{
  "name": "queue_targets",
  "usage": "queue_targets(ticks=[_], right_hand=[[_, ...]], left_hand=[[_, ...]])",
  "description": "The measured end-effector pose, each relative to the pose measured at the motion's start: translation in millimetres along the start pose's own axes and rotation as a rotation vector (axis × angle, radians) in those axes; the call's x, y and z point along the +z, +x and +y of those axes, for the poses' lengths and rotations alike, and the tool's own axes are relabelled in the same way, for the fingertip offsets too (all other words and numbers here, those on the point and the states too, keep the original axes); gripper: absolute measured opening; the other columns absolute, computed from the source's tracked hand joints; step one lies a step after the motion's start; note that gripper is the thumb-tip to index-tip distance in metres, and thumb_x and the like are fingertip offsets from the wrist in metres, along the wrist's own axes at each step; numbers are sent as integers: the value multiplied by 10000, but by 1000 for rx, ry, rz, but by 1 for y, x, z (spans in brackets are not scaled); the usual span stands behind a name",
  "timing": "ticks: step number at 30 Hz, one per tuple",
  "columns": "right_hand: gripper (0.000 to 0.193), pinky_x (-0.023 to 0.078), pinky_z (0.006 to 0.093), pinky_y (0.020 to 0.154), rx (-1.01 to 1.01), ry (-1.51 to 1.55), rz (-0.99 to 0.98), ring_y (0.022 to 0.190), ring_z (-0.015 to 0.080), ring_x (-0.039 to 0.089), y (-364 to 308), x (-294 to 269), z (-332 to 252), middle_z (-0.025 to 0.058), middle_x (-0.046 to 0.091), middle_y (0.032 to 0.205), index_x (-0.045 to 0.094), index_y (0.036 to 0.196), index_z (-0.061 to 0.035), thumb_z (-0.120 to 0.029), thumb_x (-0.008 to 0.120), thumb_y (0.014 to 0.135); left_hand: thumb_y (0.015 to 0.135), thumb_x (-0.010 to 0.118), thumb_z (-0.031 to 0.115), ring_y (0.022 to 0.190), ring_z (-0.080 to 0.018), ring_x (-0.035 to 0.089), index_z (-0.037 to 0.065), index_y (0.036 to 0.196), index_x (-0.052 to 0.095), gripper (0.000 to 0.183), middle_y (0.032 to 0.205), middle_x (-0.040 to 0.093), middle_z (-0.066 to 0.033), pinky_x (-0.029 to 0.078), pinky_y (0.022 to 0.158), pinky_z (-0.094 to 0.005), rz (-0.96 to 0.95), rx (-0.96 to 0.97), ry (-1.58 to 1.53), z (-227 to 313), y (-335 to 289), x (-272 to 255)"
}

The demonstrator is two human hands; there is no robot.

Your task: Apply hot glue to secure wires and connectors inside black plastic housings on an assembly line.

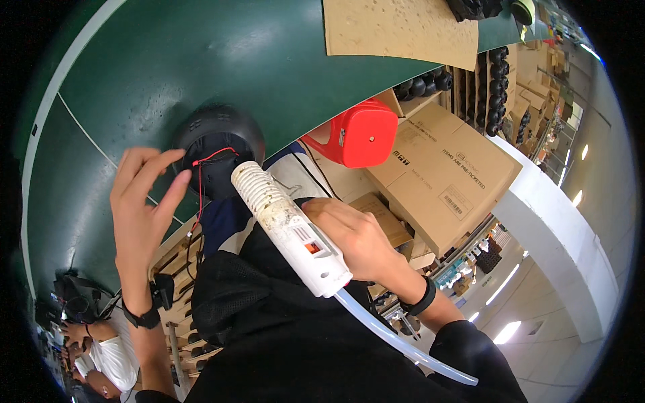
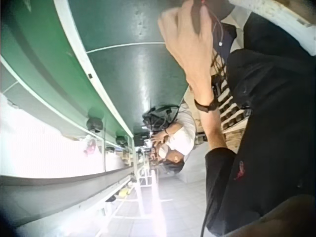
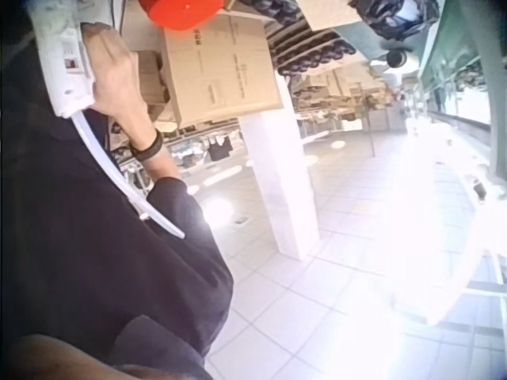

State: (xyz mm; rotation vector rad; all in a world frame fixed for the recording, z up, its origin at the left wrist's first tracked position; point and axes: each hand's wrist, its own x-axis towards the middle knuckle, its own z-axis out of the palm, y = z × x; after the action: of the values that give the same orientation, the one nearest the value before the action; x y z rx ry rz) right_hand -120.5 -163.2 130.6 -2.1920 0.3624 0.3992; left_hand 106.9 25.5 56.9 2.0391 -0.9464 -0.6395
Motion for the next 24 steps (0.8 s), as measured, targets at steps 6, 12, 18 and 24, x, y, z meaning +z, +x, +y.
queue_targets(ticks=[6, 12, 18, 24], right_hand=[[289, 547, 356, 659, 11, -63, 12, 960, 292, 637, 6, 7, -16, 124, 620, 969, 586, 968, 10, -63, 691, 708], [305, 541, 370, 670, 66, -74, 34, 963, 297, 626, 4, 15, -22, 124, 605, 947, 588, 983, 4, -81, 698, 711], [287, 526, 388, 660, 122, -56, 53, 873, 319, 612, 5, 18, -32, 145, 596, 903, 588, 978, 18, -99, 703, 743], [280, 497, 409, 654, 150, -2, 19, 783, 337, 598, 3, 18, -29, 163, 585, 836, 583, 948, 42, -90, 703, 732]], left_hand=[[720, 745, 7, 818, -255, 552, 15, 883, 665, 182, 849, 533, -72, 458, 696, -371, -206, 161, 153, 10, 26, -3], [741, 725, -16, 854, -257, 574, 8, 891, 647, 171, 900, 587, -81, 472, 735, -354, -184, 133, 42, 15, 33, 2], [752, 719, -15, 866, -268, 579, 2, 889, 644, 158, 909, 608, -94, 474, 746, -358, -190, 130, 6, 13, 31, 3], [752, 719, -14, 848, -273, 581, 1, 888, 645, 156, 886, 617, -98, 471, 733, -355, -175, 100, 14, 11, 25, 1]])
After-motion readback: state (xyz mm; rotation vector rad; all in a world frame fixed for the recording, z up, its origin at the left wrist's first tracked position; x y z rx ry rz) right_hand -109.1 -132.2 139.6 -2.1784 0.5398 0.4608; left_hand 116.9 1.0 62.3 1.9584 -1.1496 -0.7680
